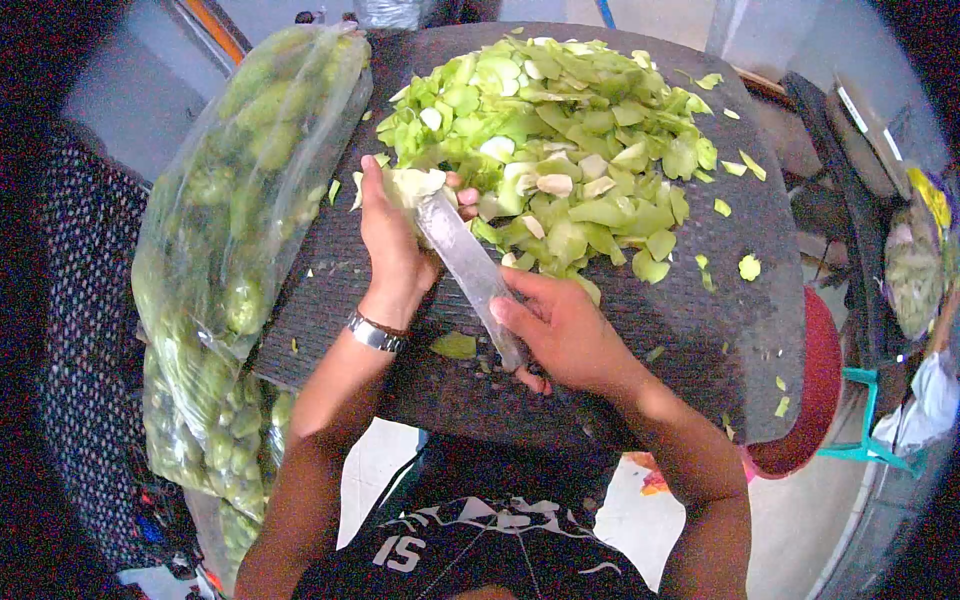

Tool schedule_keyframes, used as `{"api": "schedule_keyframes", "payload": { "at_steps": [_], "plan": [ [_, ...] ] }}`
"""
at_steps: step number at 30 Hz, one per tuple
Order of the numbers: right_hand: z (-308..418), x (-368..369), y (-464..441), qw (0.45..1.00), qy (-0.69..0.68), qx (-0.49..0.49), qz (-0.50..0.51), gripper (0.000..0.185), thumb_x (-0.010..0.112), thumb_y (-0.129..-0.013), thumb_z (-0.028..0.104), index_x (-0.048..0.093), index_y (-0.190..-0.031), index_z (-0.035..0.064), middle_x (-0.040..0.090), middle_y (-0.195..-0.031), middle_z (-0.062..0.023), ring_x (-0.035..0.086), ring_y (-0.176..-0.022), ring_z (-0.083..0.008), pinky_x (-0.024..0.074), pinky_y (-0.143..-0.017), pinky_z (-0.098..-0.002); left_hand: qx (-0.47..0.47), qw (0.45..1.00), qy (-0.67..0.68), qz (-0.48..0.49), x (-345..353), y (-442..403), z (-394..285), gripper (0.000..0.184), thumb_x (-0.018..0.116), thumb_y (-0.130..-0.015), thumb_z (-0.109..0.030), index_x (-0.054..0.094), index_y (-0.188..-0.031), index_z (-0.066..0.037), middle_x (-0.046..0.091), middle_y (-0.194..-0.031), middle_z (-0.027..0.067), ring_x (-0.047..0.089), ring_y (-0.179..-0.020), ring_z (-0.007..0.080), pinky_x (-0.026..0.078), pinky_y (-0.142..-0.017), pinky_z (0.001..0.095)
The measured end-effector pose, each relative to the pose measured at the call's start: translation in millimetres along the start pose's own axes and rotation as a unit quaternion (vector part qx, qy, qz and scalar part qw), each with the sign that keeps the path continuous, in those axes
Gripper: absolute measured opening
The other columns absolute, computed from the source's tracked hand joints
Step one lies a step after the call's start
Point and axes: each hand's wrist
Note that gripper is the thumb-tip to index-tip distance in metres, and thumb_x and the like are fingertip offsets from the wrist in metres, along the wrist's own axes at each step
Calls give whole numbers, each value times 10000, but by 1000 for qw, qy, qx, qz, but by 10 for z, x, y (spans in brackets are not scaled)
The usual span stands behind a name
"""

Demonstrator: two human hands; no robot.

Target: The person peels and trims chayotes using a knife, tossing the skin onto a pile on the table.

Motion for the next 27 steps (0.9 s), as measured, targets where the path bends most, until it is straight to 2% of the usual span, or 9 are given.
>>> {"api": "schedule_keyframes", "payload": {
  "at_steps": [3, 6, 9, 13, 14, 17, 18, 24, 27],
  "plan": [
    [14, -33, 3, 999, -35, 4, 36, 458, 524, -1083, 237, 482, -1475, 5, 601, -666, -49, 503, -412, -111, 378, -382, -253, -6, 1000, -13, 12, 80, 62, -14, 710, 207, -1070, -633, 530, -1224, -20, 676, -912, 155, 716, -747, 295, 605, -673, 445],
    [26, -44, 9, 997, -62, 6, 40, 461, 510, -1086, 273, 494, -1464, 9, 601, -661, -45, 494, -397, -109, 367, -376, -246, -20, 999, 17, 31, 23, 31, -24, 756, 306, -1030, -690, 575, -1221, -10, 709, -1018, 193, 726, -831, 347, 608, -746, 481],
    [22, -156, -10, 992, -125, 4, -1, 413, 507, -1091, 286, 519, -1425, 44, 612, -689, -42, 497, -401, -111, 370, -370, -259, -39, 998, 49, 28, 108, 14, -18, 717, 307, -1046, -648, 583, -1237, -14, 715, -1045, 184, 730, -846, 342, 618, -799, 494],
    [71, -293, -69, 986, -131, -34, -94, 431, 499, -1085, 315, 525, -1429, 57, 588, -670, -20, 463, -386, -95, 341, -359, -235, -122, 990, 17, 76, -13, -61, -58, 566, 446, -1036, -554, 594, -1180, -27, 699, -1048, 167, 716, -918, 367, 620, -850, 510],
    [14, -367, -96, 983, -140, -46, -109, 388, 508, -1081, 312, 553, -1374, 63, 581, -674, -20, 466, -393, -99, 348, -362, -236, -139, 989, 51, 31, 6, -57, -57, 368, 543, -989, -324, 573, -1157, 2, 669, -1080, 185, 696, -975, 394, 602, -897, 551],
    [5, -481, -119, 975, -146, -64, -153, 357, 513, -1077, 306, 570, -1333, 64, 574, -669, -25, 477, -397, -102, 357, -365, -236, -165, 978, 106, 75, -81, -110, -15, 335, 536, -878, -109, 537, -1174, 47, 641, -1122, 209, 674, -1039, 409, 564, -974, 592],
    [-13, -520, -127, 975, -143, -79, -148, 354, 511, -1077, 301, 569, -1340, 71, 573, -668, -31, 482, -397, -105, 361, -365, -238, -172, 978, 82, 79, -69, -112, -20, 430, 503, -783, -21, 509, -1202, 76, 620, -1171, 231, 652, -1093, 406, 518, -1042, 615],
    [45, -494, -87, 974, -140, -73, -164, 352, 518, -1076, 304, 573, -1335, 71, 575, -668, -32, 485, -398, -106, 360, -364, -237, -92, 987, -62, 115, 54, -15, -66, 313, 503, -964, -108, 537, -1233, 50, 662, -1127, 200, 701, -967, 351, 616, -895, 516],
    [62, -491, -69, 977, -128, -69, -156, 349, 531, -1073, 300, 575, -1329, 68, 580, -670, -33, 487, -398, -107, 360, -364, -236, -143, 976, -93, 137, -28, -77, -76, 294, 473, -1031, -175, 569, -1239, 10, 689, -1094, 168, 719, -940, 312, 636, -806, 432]
  ]
}}
Point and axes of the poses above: each hand's wrist, its own y-axis away from the middle knuckle, its own x-axis out of the palm, z = x × y
